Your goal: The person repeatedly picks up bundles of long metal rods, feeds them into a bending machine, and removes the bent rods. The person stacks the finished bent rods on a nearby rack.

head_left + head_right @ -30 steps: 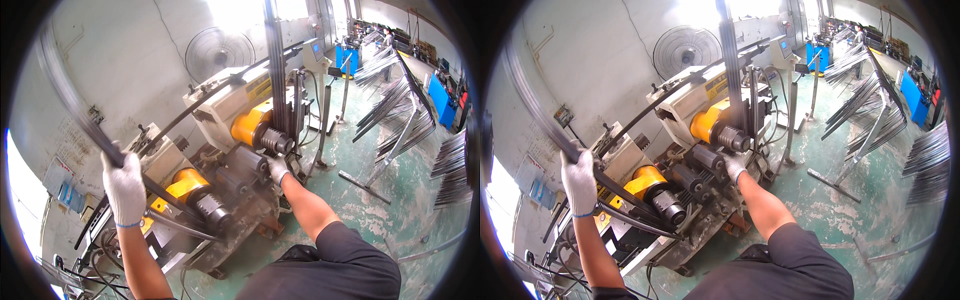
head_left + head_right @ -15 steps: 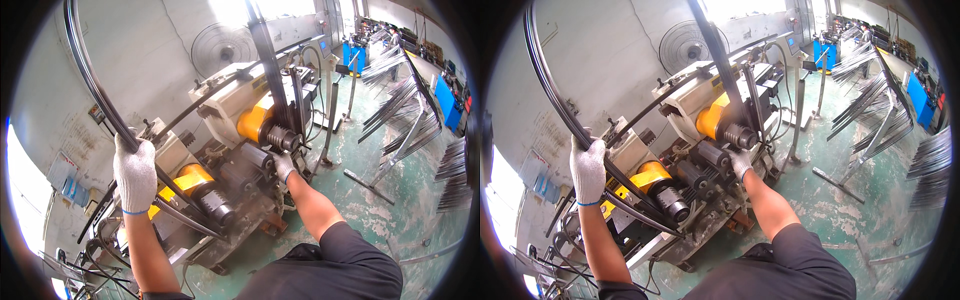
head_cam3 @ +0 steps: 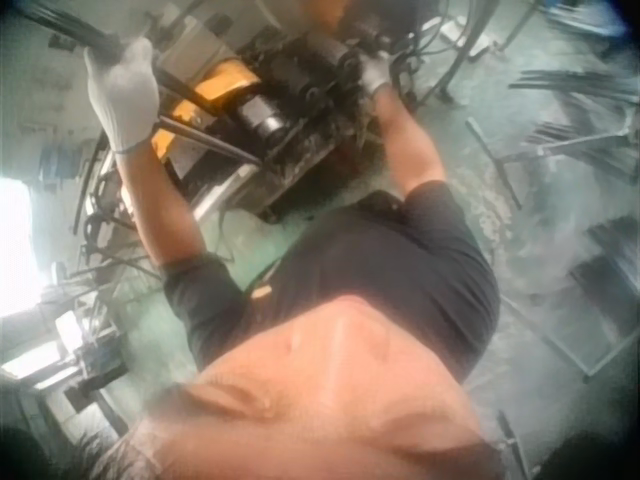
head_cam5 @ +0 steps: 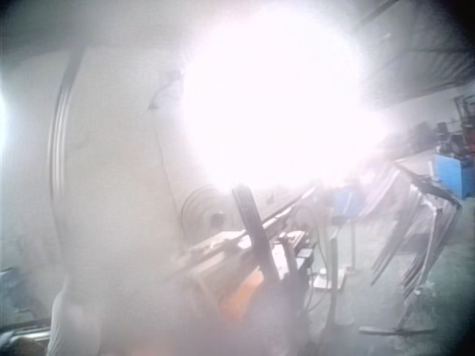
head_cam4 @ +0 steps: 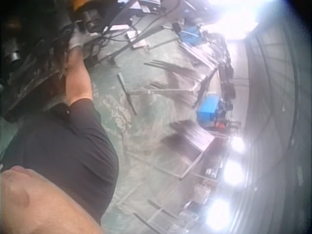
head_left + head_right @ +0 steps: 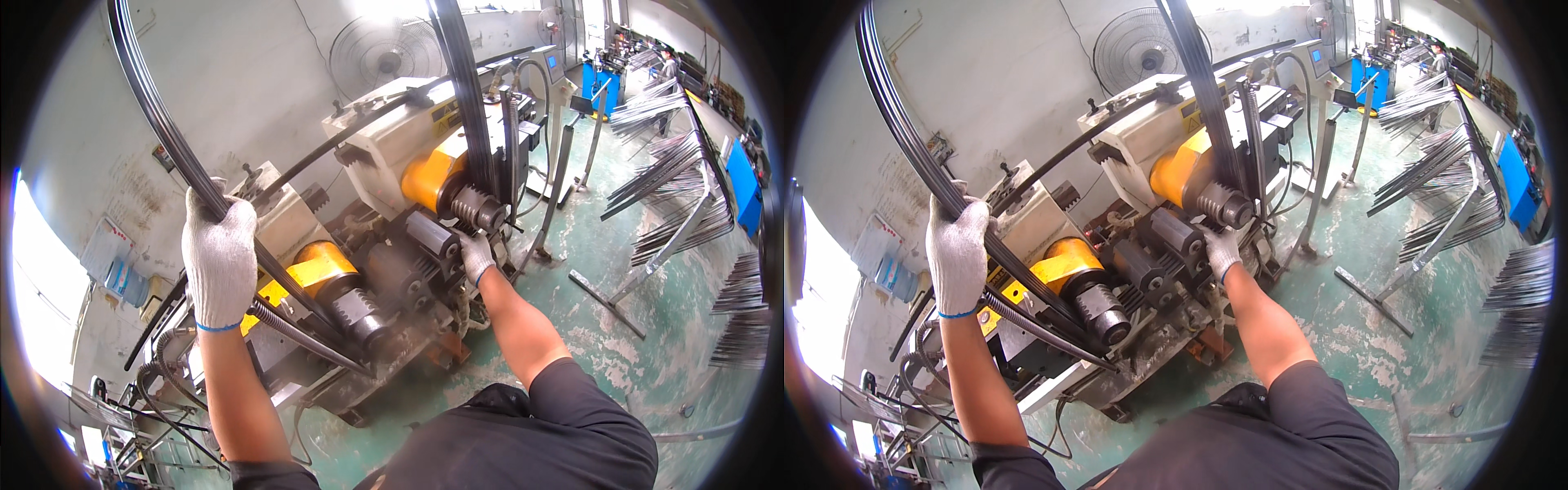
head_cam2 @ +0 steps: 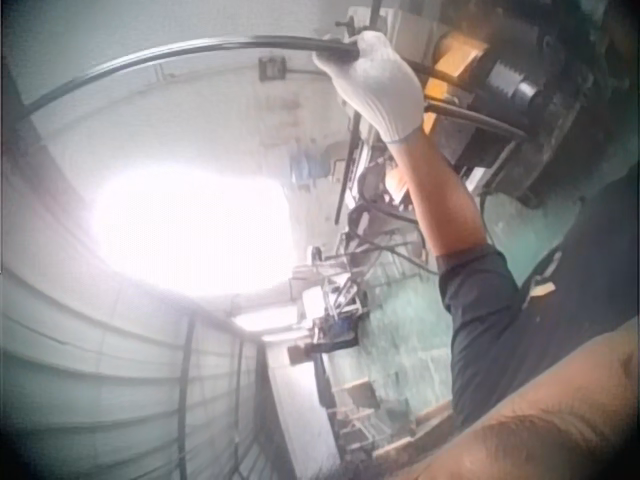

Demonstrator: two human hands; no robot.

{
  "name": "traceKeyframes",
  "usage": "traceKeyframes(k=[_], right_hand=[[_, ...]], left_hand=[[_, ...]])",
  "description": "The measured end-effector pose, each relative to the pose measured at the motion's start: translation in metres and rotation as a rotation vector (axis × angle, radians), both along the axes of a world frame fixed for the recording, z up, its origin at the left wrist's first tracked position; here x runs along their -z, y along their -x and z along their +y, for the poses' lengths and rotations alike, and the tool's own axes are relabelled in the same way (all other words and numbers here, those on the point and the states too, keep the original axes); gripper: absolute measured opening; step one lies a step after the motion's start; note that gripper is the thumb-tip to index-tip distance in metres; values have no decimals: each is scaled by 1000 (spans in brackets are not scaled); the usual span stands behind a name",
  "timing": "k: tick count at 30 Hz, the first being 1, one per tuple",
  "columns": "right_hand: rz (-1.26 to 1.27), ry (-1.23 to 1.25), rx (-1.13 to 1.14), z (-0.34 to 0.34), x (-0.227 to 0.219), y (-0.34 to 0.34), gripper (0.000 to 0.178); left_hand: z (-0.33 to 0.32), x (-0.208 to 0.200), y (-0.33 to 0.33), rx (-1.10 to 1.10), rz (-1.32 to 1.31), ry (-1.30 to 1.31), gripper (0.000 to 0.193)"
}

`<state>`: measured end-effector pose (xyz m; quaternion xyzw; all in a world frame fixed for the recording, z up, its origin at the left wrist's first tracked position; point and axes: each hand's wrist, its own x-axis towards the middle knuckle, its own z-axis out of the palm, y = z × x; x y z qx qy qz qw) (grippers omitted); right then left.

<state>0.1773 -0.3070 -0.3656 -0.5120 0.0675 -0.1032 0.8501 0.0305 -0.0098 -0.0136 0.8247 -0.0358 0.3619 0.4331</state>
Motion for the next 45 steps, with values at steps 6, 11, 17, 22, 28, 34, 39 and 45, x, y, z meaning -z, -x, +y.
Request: traceKeyframes(k=[6, 11, 17, 22, 28, 34, 39, 45], right_hand=[[-40, -31, 17, -4, 15, -11, 30], [20, -30, 9, -2, 6, -5, 36], [-34, -4, -14, -5, 14, -10, 40], [-24, 105, 17, -9, 35, -26, 42], [-80, 40, -18, -8, 29, -18, 36], [49, 42, -159, -15, 43, -6, 24], [117, 35, -149, -13, 54, -12, 24], [102, -3, -190, -15, 49, -7, 23]], left_hand=[[0, 1, -4, 14, -7, 5, 30], [2, 2, -2, -20, -8, -22, 31], [3, 0, -3, -3, -7, -1, 32], [8, -12, -1, 55, 27, 123, 28], [-1, -38, 12, 26, -48, 229, 17], [8, -19, 13, -58, 43, 153, 27], [12, -17, 23, -45, 99, 57, 31], [9, -18, 25, -67, 186, 79, 33]])
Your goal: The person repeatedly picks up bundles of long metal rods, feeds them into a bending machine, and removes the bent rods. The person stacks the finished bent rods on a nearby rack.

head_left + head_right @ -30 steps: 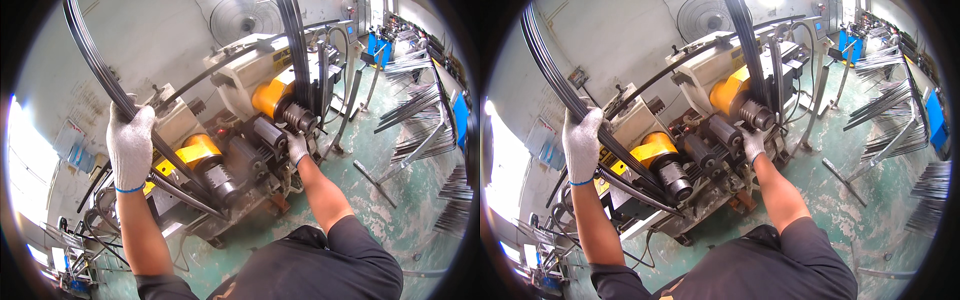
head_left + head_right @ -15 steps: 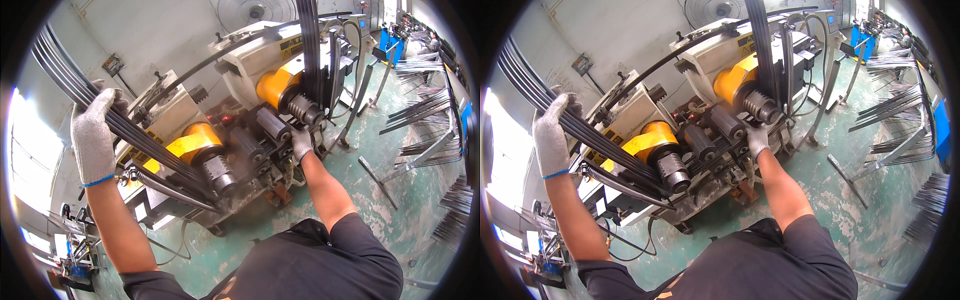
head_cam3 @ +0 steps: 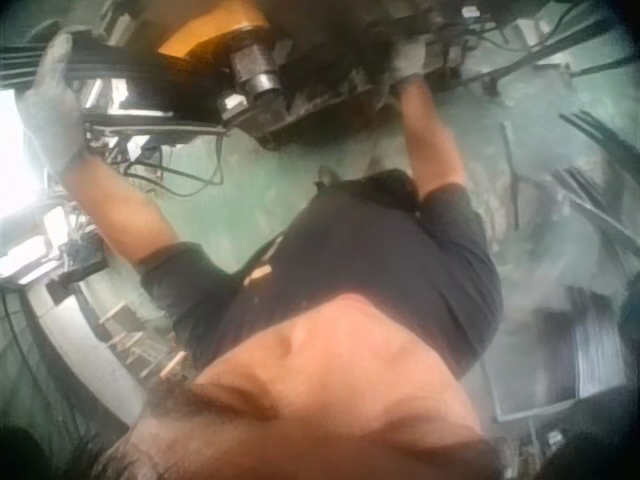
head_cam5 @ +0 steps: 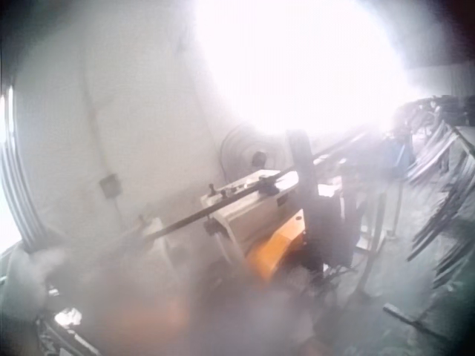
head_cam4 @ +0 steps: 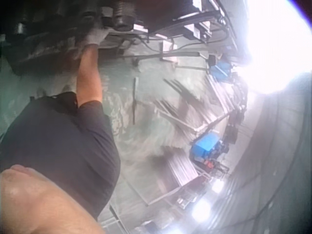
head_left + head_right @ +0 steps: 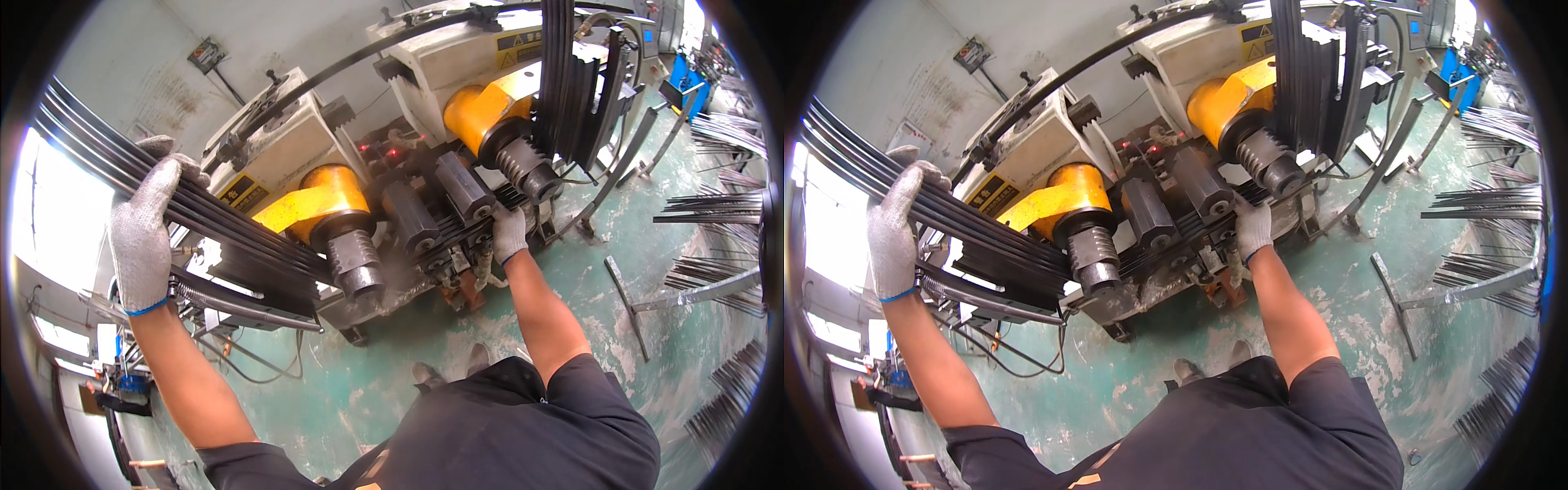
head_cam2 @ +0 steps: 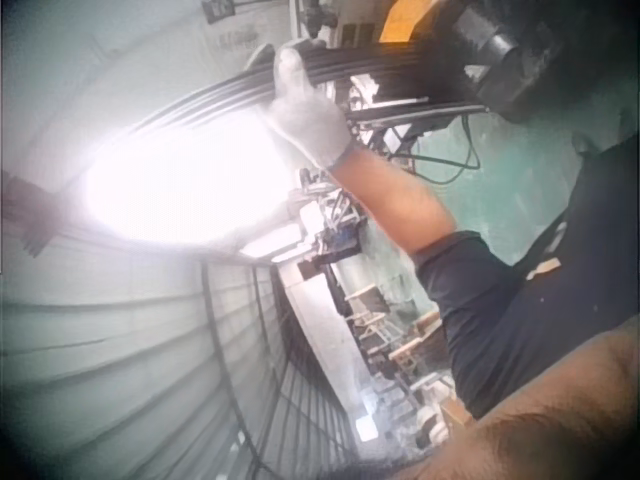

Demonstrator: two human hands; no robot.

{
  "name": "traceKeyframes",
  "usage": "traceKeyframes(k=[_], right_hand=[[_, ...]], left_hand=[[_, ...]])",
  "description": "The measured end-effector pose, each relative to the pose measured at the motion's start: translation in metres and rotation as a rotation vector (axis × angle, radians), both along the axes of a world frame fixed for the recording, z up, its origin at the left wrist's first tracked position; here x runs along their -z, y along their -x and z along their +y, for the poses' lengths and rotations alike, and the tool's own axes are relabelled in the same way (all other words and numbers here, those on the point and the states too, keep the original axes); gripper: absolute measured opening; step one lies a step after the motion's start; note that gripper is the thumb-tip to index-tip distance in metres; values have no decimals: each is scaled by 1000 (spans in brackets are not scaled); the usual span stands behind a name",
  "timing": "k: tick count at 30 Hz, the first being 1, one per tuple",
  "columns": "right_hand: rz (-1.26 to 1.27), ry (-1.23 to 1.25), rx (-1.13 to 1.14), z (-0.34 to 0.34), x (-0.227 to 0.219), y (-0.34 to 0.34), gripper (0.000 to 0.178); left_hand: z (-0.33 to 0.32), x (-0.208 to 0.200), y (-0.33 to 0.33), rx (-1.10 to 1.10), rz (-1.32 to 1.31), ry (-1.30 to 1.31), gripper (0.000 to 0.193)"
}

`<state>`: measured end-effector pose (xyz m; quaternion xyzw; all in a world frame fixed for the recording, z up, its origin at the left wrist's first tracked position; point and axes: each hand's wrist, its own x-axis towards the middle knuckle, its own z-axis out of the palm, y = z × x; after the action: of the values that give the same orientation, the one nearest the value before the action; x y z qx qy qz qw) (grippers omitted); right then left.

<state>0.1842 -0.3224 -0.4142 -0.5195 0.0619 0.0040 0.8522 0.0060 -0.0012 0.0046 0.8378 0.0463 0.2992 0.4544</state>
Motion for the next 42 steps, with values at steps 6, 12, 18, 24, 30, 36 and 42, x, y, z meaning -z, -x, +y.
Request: traceKeyframes(k=[6, 12, 18, 24, 30, 36, 42], right_hand=[[-59, 55, -11, -2, -3, 1, 28], [-122, 102, -8, -5, 12, -11, 28], [-103, 11, 24, 2, 22, -10, 27], [73, -158, -96, -3, -13, 4, 26], [-24, -344, 6, -46, -31, 63, 35], [140, -253, 30, -192, -1, 183, 20], [160, 461, 652, -460, -21, 276, 13]], left_hand=[[3, 4, 1, -28, 13, 8, 24], [3, -4, -2, -3, 76, -30, 24], [1, -2, 5, -15, 110, -55, 24], [-2, 0, 16, -38, 63, -112, 26], [-55, 4, 85, -225, 27, 28, 36], [-141, 107, 209, -137, -189, 203, 26], [-171, 315, 269, -23, 113, 1299, 34]])
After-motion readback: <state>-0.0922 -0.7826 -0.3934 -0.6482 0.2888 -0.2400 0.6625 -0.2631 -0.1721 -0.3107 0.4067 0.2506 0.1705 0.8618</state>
